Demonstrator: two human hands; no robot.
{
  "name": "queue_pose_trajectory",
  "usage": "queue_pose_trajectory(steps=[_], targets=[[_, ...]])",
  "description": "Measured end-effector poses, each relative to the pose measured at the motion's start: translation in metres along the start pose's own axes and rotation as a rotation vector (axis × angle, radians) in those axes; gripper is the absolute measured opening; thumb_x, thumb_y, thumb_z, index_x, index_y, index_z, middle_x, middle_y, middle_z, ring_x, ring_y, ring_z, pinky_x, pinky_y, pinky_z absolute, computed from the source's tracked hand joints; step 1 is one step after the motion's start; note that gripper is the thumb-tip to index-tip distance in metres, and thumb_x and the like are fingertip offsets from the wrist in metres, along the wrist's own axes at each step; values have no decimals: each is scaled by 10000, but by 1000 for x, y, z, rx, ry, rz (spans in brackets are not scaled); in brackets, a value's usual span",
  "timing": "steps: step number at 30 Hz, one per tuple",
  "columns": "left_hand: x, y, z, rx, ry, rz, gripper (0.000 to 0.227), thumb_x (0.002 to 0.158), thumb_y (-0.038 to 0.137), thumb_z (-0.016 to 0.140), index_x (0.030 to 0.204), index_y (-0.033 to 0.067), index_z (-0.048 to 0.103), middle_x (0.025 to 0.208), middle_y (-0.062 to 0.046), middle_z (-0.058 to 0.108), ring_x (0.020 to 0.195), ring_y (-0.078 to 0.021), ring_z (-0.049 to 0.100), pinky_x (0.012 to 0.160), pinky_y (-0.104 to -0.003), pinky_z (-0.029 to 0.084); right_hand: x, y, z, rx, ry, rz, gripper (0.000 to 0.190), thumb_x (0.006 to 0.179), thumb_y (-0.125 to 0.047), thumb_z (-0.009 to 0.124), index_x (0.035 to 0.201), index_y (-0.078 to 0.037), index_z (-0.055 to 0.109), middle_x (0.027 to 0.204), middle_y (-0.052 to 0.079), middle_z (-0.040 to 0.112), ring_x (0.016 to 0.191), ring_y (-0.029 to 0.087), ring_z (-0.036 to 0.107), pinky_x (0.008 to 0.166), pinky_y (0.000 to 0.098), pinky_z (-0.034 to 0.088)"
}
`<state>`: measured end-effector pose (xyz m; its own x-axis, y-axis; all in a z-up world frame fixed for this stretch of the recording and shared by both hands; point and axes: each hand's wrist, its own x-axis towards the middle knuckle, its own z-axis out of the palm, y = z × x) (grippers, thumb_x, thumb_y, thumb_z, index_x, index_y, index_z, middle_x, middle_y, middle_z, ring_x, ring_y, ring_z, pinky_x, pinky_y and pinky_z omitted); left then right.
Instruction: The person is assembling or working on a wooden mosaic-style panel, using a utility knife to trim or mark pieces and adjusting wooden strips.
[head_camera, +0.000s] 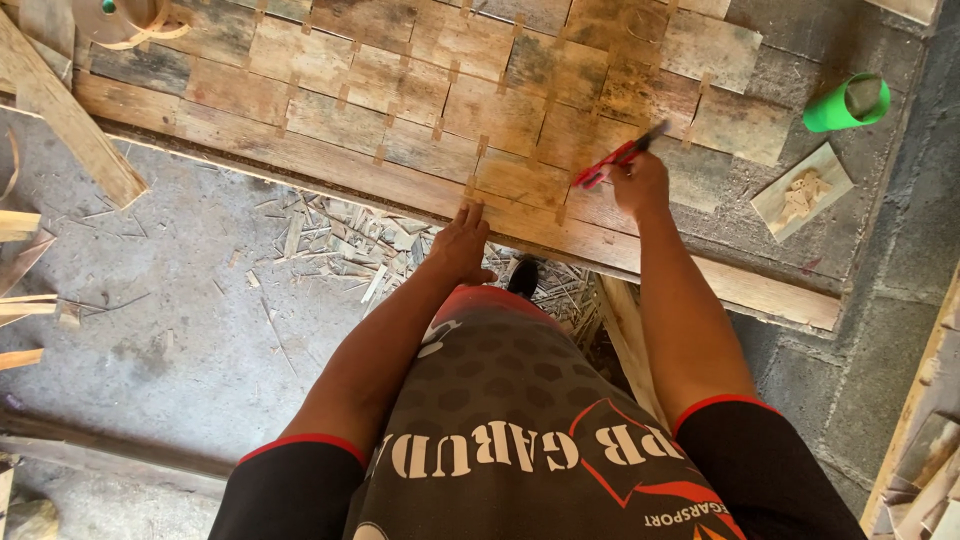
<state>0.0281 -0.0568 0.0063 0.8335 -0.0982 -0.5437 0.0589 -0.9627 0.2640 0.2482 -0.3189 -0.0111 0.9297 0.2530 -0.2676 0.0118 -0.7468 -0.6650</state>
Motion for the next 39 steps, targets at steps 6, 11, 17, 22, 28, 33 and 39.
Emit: queue_pose_trajectory(steps=[6,11,17,22,28,33,39], targets=[[-10,4,-12,-38,4,-26,1049,710,595,870,1434,-27,435,1687,-232,146,1578,-406,172,1164,-436,424,20,52,33,373,50,-19,178,906,-166,789,1032,-79,699,979,82,783,875,195,730,786,343,558],[-3,3,-8,-12,-40,-23,1095,720,627,866,1454,-37,396,1679,-250,88,1559,-413,140,1177,-447,392,9,15,17,174,46,4,176,910,-163,805,1033,-68,722,969,101,774,862,206,721,785,357,550],[-4,4,-11,-30,-50,-40,1104,729,627,854,1474,-32,376,1687,-237,77,1566,-404,128,1180,-452,386,20,13,22,143,108,1,204,900,-177,823,1036,-63,724,972,96,768,872,209,717,799,363,549],[-3,4,-9,-36,-43,-52,1095,735,625,850,1482,-25,381,1691,-233,87,1576,-401,115,1188,-453,385,20,5,19,127,111,-4,209,906,-191,832,1023,-64,714,960,94,759,860,218,704,791,372,541],[-3,6,-12,-3,-82,-47,1095,751,638,837,1482,-32,372,1680,-253,64,1569,-411,95,1211,-443,340,23,12,24,228,114,-28,197,915,-196,816,1029,-78,707,985,75,760,884,199,710,807,358,549],[0,5,-6,11,-60,-49,1105,742,635,838,1479,-42,368,1691,-250,53,1562,-411,105,1207,-443,336,17,10,22,174,150,-77,208,915,-180,821,1041,-60,708,982,104,757,883,217,710,810,375,554],[0,6,-4,-10,-40,-41,1088,744,634,834,1460,-48,379,1683,-260,67,1561,-421,110,1243,-432,265,6,5,14,126,-60,0,184,924,-197,801,1017,-64,714,991,108,764,891,229,720,809,376,557]])
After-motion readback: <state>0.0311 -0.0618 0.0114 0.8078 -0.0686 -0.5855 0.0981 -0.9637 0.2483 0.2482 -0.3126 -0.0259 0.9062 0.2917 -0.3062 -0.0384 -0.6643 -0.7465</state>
